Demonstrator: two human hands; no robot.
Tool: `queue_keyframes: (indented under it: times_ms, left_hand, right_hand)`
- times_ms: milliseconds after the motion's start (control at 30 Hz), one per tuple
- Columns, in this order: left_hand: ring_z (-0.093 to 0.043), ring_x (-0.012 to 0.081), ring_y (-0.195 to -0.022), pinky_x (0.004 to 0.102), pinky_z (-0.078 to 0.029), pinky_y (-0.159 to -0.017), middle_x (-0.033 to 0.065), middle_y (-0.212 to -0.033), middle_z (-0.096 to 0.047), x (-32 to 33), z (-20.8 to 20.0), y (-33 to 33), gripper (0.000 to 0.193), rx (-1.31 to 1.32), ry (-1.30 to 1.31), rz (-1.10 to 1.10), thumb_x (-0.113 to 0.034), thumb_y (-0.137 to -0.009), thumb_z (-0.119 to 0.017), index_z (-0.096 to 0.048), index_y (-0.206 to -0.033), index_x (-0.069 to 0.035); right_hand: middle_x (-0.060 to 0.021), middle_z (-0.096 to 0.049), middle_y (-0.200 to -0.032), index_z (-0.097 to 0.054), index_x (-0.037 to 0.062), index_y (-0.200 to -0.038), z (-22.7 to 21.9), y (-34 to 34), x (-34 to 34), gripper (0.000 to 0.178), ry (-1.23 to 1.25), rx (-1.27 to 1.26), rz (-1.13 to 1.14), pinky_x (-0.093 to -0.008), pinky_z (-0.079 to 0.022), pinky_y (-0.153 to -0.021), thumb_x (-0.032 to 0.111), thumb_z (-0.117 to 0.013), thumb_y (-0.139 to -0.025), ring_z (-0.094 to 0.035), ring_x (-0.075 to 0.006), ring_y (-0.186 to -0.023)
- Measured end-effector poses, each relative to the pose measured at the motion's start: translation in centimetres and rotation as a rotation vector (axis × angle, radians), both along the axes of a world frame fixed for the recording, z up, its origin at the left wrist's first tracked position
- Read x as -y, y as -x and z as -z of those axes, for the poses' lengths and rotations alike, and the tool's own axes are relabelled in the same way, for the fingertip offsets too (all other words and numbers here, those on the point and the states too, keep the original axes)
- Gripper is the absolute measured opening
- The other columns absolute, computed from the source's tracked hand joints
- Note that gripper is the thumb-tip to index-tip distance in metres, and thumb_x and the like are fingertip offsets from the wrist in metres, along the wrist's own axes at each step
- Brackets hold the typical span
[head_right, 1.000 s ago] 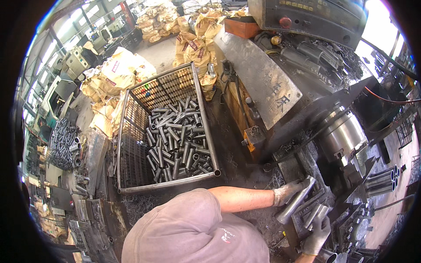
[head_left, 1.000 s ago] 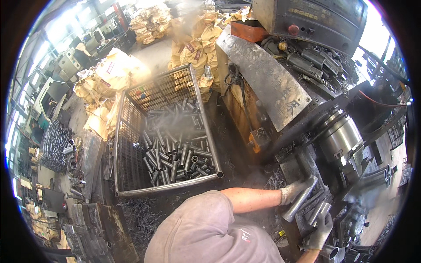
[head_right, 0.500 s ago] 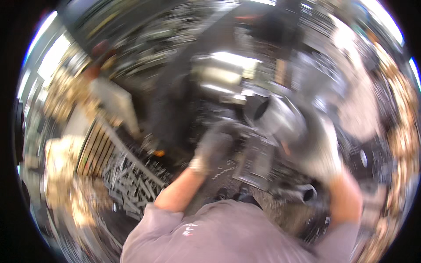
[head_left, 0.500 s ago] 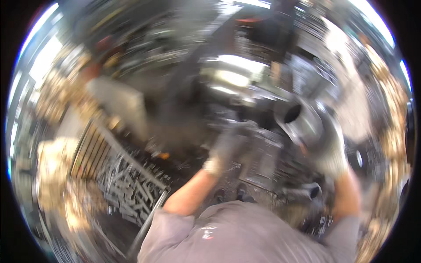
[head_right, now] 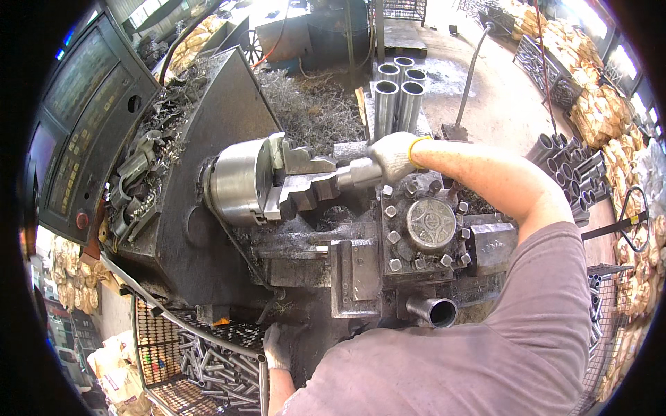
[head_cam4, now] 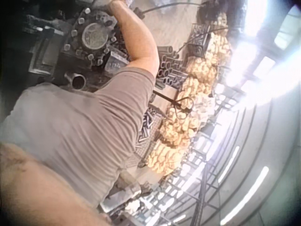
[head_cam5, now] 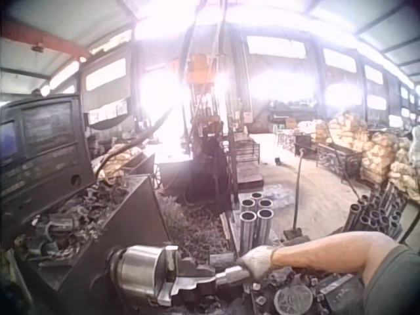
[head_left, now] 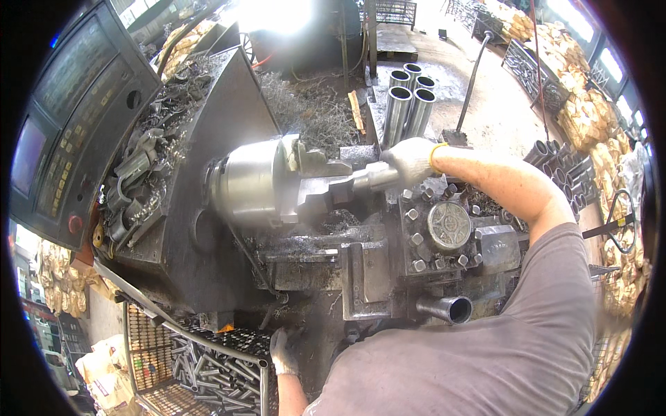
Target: The person operates a metal turning machine, repeatedly loading cylindrical metal parts into the chuck, starting the machine, and removing finished parts. The person places the processed parts into a nearby wire basket.
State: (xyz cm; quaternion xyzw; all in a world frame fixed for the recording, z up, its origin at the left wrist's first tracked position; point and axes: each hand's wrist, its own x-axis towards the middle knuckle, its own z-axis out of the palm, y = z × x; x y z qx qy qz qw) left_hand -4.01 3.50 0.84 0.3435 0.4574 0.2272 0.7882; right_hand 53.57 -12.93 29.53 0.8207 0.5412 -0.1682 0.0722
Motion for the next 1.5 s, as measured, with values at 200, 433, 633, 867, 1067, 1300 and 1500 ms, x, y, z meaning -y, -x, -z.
queue_keyframes:
  times_ms: [200,433,633,867,1067,1300,1500]
  left_hand:
    - [-0.073,0.0314,-0.094,0.0441,-0.059,-0.087,0.0123,-0.11,-0.073,-1.2,-0.8,2.0,0.028,-0.101,0.011,-0.108,-0.024,-0.101,-0.069,-0.066,-0.123,-0.005]
    - [-0.067,0.0244,-0.093,0.0421,-0.053,-0.087,0.0093,-0.106,-0.071,-6.1,-4.5,1.5,0.038,-0.245,-0.272,-0.305,-0.04,-0.105,-0.067,-0.062,-0.127,-0.008]
    - [-0.057,0.0194,-0.073,0.0366,-0.051,-0.07,0.0039,-0.082,-0.062,-10.5,-7.4,3.3,0.047,-0.008,-0.172,-0.52,-0.057,-0.107,-0.061,-0.065,-0.099,-0.011]
    - [-0.036,0.0144,-0.051,0.031,-0.032,-0.052,-0.0051,-0.061,-0.043,-14.4,-7.5,5.2,0.051,0.132,0.226,-0.44,-0.06,-0.11,-0.048,-0.054,-0.082,-0.018]
    - [-0.04,0.0137,-0.055,0.0317,-0.039,-0.052,-0.0027,-0.066,-0.044,-13.5,-6.4,3.8,0.034,-0.178,-0.229,-0.465,-0.044,-0.107,-0.06,-0.057,-0.083,-0.02]
    - [-0.07,0.0256,-0.104,0.0404,-0.061,-0.087,0.0182,-0.111,-0.073,-12.7,-8.6,6.5,0.056,-0.78,-1.001,-0.471,-0.049,-0.111,-0.057,-0.065,-0.133,0.002]
    - [-0.07,0.0379,-0.117,0.0447,-0.055,-0.104,0.0222,-0.121,-0.072,-14.4,-34.3,-4.5,0.034,-0.571,-2.221,-0.389,-0.003,-0.1,-0.066,-0.067,-0.133,0.004]
  right_hand:
    - [-0.0213,-0.077,-0.101,-0.069,0.0015,-0.126,-3.2,2.5,-2.5,0.063,0.083,-0.473,0.231,-0.0455,-0.061,-0.085,0.033,-0.083,-0.074,-0.077,-0.036,-0.095]
    - [-0.0217,-0.078,-0.117,-0.072,0.0042,-0.13,0.4,3.5,-4.7,0.074,-0.046,-0.187,0.174,-0.0428,-0.06,-0.098,0.039,-0.089,-0.067,-0.076,-0.035,-0.108]
    - [-0.0152,-0.081,-0.101,-0.079,0.0014,-0.12,-2.0,1.6,-3.8,0.052,0.29,-0.244,0.106,-0.0354,-0.062,-0.078,0.04,-0.083,-0.085,-0.077,-0.0219,-0.085]
    - [-0.025,-0.072,-0.129,-0.056,-0.007,-0.147,3.4,1.1,-9.0,0.096,-0.107,-0.445,0.194,-0.04,-0.062,-0.081,0.037,-0.092,-0.069,-0.073,-0.0312,-0.109]
    - [-0.029,-0.065,-0.144,-0.049,-0.0042,-0.156,-1.6,3.2,-6.5,0.099,-0.227,-0.364,0.212,-0.0408,-0.051,-0.114,0.038,-0.087,-0.074,-0.066,-0.038,-0.131]
    - [-0.0167,-0.076,-0.13,-0.063,0.0004,-0.146,-8.2,9.1,3.7,0.067,-0.842,-0.418,0.406,-0.0345,-0.056,-0.107,0.029,-0.082,-0.089,-0.073,-0.0221,-0.117]
    - [-0.0138,-0.078,-0.119,-0.067,-0.0053,-0.135,-7.3,18.6,16.7,0.041,-1.209,-0.471,0.824,-0.0307,-0.059,-0.094,0.004,-0.072,-0.095,-0.074,-0.0183,-0.105]
